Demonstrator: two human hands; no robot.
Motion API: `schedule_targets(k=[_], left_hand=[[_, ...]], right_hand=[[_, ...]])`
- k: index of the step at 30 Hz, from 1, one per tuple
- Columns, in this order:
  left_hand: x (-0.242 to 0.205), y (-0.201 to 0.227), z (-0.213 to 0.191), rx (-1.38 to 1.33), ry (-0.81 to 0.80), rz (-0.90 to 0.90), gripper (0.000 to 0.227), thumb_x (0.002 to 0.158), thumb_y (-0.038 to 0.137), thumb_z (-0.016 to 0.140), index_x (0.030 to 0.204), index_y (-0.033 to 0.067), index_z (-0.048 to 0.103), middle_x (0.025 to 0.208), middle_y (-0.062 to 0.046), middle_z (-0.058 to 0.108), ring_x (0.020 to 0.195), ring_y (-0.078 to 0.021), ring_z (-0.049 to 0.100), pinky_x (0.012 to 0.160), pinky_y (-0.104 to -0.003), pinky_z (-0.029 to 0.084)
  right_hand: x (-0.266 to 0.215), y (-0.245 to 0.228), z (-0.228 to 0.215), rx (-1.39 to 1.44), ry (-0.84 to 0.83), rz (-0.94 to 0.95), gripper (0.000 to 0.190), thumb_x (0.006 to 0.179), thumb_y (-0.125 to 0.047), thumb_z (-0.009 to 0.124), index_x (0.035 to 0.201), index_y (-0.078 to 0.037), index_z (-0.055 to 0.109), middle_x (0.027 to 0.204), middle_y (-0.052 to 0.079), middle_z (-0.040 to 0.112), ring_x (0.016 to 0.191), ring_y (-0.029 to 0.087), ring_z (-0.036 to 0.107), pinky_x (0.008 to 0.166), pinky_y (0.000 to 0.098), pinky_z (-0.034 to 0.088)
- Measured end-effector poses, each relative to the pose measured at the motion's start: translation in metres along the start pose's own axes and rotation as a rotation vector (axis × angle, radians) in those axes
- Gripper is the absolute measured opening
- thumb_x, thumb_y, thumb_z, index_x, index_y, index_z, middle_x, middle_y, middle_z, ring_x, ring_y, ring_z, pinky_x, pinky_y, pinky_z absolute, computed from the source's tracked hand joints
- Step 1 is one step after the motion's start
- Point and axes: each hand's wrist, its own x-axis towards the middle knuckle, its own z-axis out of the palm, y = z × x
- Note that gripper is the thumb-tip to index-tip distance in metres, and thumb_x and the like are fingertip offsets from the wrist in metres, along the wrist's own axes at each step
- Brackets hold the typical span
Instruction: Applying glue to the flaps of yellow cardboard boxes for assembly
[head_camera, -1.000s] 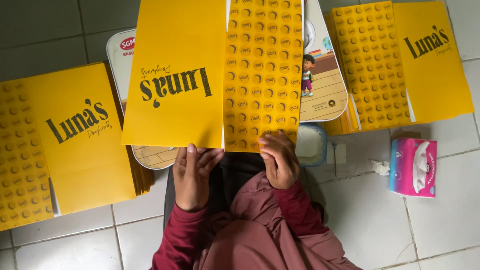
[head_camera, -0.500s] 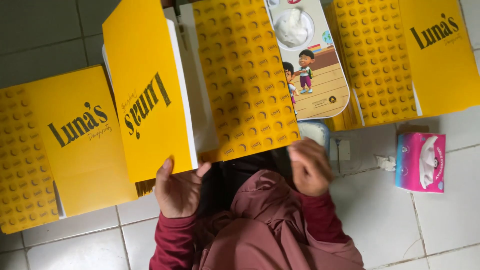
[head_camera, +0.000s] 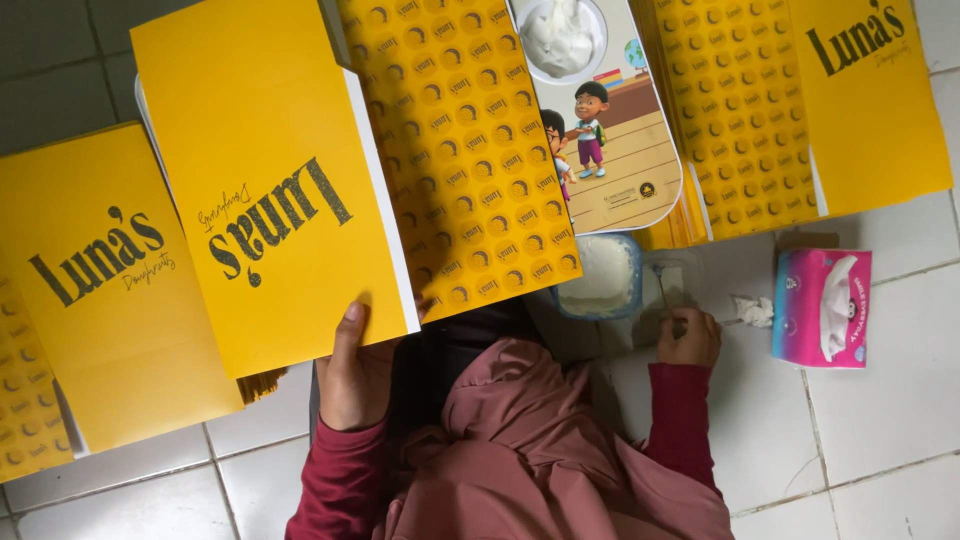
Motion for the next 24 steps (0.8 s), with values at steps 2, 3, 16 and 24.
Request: schedule_targets(k=[2, 3, 16, 24], left_hand=[[0.003, -0.007, -0.01, 0.022, 0.016, 0.004, 0.035, 0.098, 0.018, 0.06, 0.13, 0.0078, 0.049, 0.106, -0.024, 0.073, 0.09, -0.0411, 0.076, 0.079, -0.063, 0.064], [0.002, -0.005, -0.008, 0.024, 0.015, -0.001, 0.035, 0.098, 0.018, 0.06, 0.13, 0.0078, 0.049, 0.106, -0.024, 0.073, 0.09, -0.0411, 0.076, 0.079, -0.063, 0.064], [-0.007, 0.019, 0.032, -0.009, 0.018, 0.027, 0.033, 0.098, 0.015, 0.06, 0.128, 0.0069, 0.051, 0.104, -0.026, 0.073, 0.088, -0.0419, 0.076, 0.079, -0.062, 0.066], [-0.006, 0.013, 0.02, -0.022, 0.018, 0.037, 0.029, 0.097, 0.014, 0.062, 0.124, 0.0072, 0.055, 0.102, -0.026, 0.074, 0.09, -0.0424, 0.076, 0.081, -0.065, 0.064]], right_hand=[[0.008, -0.004, -0.006, 0.091, 0.143, -0.035, 0.008, 0.1, -0.004, 0.074, 0.101, -0.005, 0.067, 0.088, 0.013, 0.064, 0.085, 0.037, 0.064, 0.078, 0.0471, 0.054], [0.01, -0.006, -0.007, 0.088, 0.142, -0.03, 0.008, 0.1, -0.004, 0.074, 0.101, -0.005, 0.067, 0.088, 0.013, 0.064, 0.085, 0.037, 0.064, 0.078, 0.0471, 0.054], [0.038, -0.032, -0.022, 1.283, 0.39, 0.813, 0.013, 0.099, -0.026, 0.074, 0.096, -0.022, 0.062, 0.087, 0.009, 0.072, 0.079, 0.02, 0.073, 0.083, 0.0337, 0.06], [0.034, -0.111, -0.031, 0.801, 0.237, 0.051, 0.02, 0.108, -0.014, 0.072, 0.11, 0.003, 0.063, 0.1, 0.025, 0.073, 0.085, 0.025, 0.071, 0.084, 0.0418, 0.059]])
